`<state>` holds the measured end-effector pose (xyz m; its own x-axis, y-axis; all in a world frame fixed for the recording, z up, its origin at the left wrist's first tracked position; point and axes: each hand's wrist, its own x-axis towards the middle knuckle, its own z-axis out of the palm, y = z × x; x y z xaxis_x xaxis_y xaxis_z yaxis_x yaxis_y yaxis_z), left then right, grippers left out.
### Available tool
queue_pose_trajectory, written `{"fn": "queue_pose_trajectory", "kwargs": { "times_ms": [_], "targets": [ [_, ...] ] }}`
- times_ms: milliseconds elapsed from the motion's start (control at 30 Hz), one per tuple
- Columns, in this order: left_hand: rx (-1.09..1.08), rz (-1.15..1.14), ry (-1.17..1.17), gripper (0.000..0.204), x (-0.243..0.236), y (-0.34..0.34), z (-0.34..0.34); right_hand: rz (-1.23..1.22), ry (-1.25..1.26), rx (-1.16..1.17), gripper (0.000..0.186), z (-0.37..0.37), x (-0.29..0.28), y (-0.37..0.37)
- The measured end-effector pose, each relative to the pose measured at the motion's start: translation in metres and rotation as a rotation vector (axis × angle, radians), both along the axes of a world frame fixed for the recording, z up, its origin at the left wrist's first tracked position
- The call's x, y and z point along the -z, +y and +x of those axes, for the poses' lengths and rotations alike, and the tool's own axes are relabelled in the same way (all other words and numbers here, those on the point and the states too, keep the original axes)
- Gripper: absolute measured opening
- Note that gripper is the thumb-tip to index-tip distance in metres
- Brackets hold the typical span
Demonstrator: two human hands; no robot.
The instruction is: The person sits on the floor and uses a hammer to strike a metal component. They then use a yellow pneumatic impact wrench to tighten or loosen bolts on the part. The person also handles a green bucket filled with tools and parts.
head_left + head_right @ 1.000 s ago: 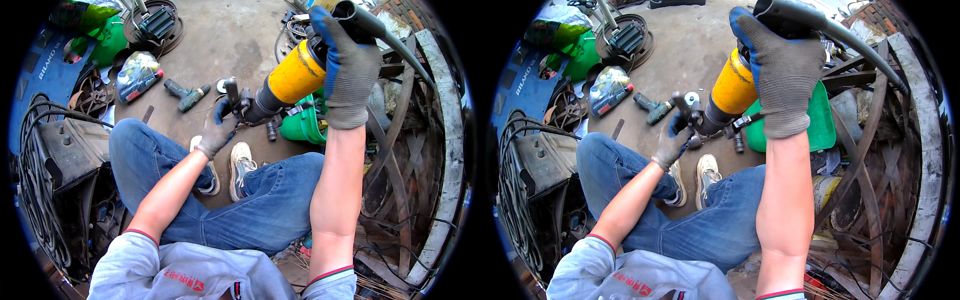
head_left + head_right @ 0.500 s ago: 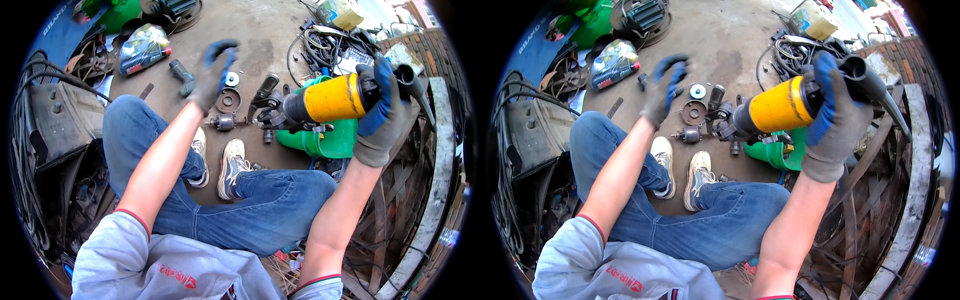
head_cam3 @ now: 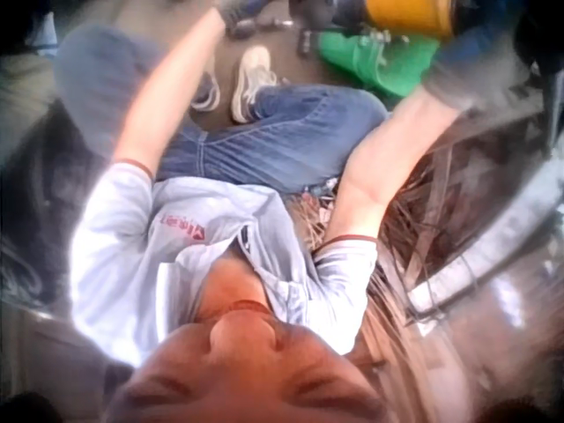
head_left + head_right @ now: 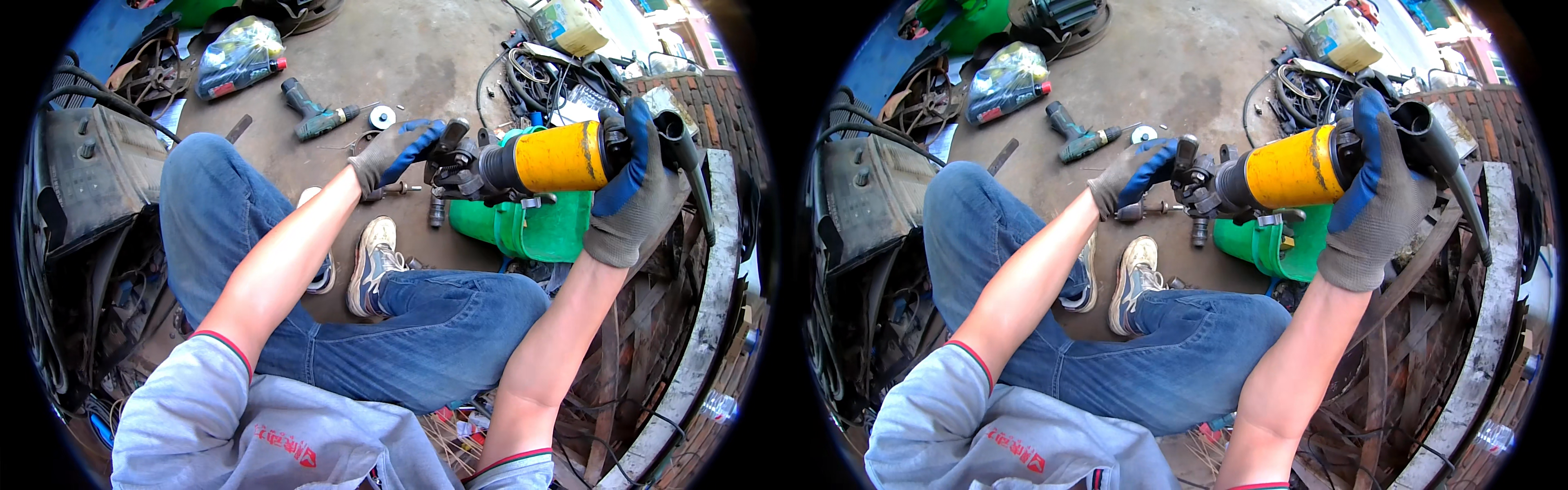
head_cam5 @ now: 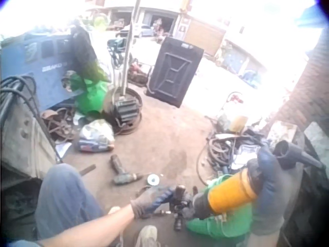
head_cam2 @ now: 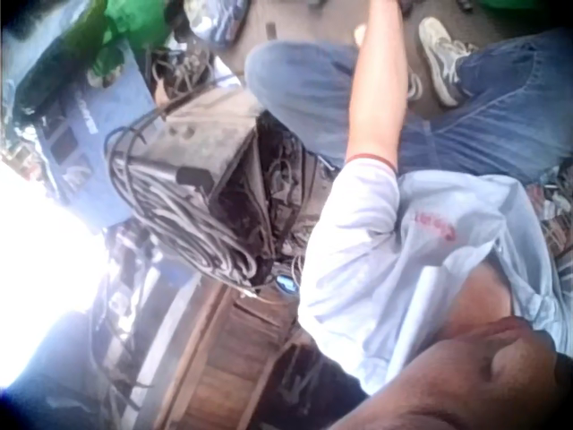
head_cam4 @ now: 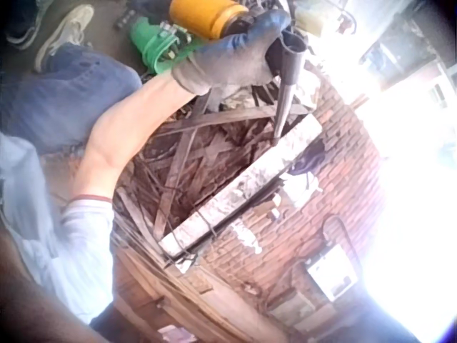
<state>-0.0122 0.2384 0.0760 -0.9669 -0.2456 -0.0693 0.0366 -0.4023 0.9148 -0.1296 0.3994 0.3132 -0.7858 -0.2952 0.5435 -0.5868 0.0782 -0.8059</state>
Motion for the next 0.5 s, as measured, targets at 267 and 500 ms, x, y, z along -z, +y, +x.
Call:
{"fn": "queue_pose_trajectory", "kwargs": {
  "times_ms": [267, 500],
  "targets": [
    [-0.074, -0.375, 0.185, 0.029, -0.011, 0.081, 0.058, -0.113, -0.144, 0.05, 0.02, -0.008, 0.006, 0.008],
    [-0.451, 0.155, -0.051, 0.042, -0.011, 0.016, 0.025, -0.075, -0.101, 0.051, 0.025, 0.009, 0.008, 0.025]
  ]
}}
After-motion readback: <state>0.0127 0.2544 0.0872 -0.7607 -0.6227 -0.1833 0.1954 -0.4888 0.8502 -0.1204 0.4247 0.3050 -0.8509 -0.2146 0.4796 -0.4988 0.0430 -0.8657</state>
